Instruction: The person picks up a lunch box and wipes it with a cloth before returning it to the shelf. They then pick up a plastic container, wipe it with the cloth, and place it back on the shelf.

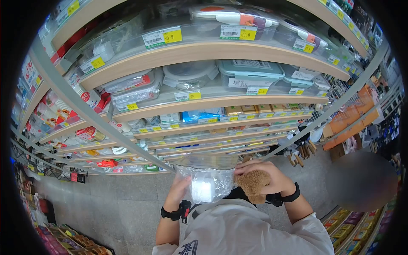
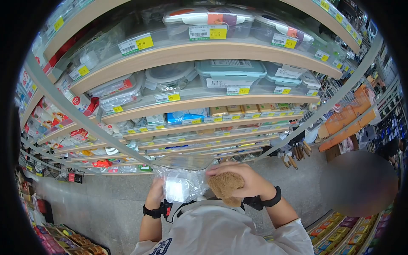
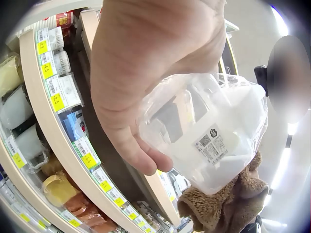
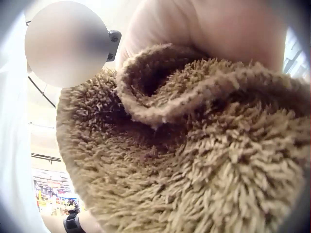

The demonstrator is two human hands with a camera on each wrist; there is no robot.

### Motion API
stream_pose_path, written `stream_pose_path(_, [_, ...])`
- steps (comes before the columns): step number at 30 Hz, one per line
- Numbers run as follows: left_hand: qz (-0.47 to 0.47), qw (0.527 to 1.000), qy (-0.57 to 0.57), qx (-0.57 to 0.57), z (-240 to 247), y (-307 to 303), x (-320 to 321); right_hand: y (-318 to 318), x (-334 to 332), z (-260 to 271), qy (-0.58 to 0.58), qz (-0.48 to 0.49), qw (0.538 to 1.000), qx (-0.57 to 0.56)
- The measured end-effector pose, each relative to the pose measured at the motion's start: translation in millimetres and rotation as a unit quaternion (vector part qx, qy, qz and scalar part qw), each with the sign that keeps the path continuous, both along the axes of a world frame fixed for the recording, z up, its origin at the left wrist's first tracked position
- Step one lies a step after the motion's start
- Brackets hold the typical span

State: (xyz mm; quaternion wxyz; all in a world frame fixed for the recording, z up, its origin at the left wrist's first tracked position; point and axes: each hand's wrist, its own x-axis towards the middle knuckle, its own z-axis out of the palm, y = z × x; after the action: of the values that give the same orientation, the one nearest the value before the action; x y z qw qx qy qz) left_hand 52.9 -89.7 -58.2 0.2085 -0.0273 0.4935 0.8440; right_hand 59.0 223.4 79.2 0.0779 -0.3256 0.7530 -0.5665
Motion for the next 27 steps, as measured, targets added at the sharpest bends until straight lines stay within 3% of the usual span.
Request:
stream_pose_path(5, [0.012,0.998,0.06,-0.032,7.0,1.8,-2.1,4.2,-0.9,-1.9,0.017,0.064,0.998,-0.008])
stream_pose_path(12, [0.047,0.997,0.053,-0.023,2.9,-1.4,2.4,1.5,-7.3,-14.3,0.077,0.034,0.995,0.058])
stream_pose_path(15, [0.072,0.997,-0.009,0.03,7.3,-3.2,10.4,-1.8,-9.1,-17.4,0.045,-0.013,0.999,0.023])
stream_pose_path(18, [0.031,0.997,-0.045,0.059,4.4,-7.7,13.3,-6.7,-6.1,-14.8,0.068,-0.071,0.994,0.042])
stream_pose_path(20, [0.019,0.998,0.006,0.06,3.1,-5.1,12.0,-10.6,-4.1,-12.9,0.176,-0.158,0.96,0.149])
stream_pose_path(21, [0.018,0.998,0.005,0.06,-3.1,-5.4,11.0,-14.2,-2.7,-11.3,0.175,-0.158,0.96,0.149])
stream_pose_path(23, [0.021,0.998,0.016,0.064,-14.8,-5.0,7.9,-22.1,0.6,-6.8,0.275,-0.221,0.91,0.219])
stream_pose_path(27, [0.038,0.999,0.03,0.007,-11.0,-0.1,6.0,-28.7,5.7,2.0,0.311,-0.222,0.902,0.2])
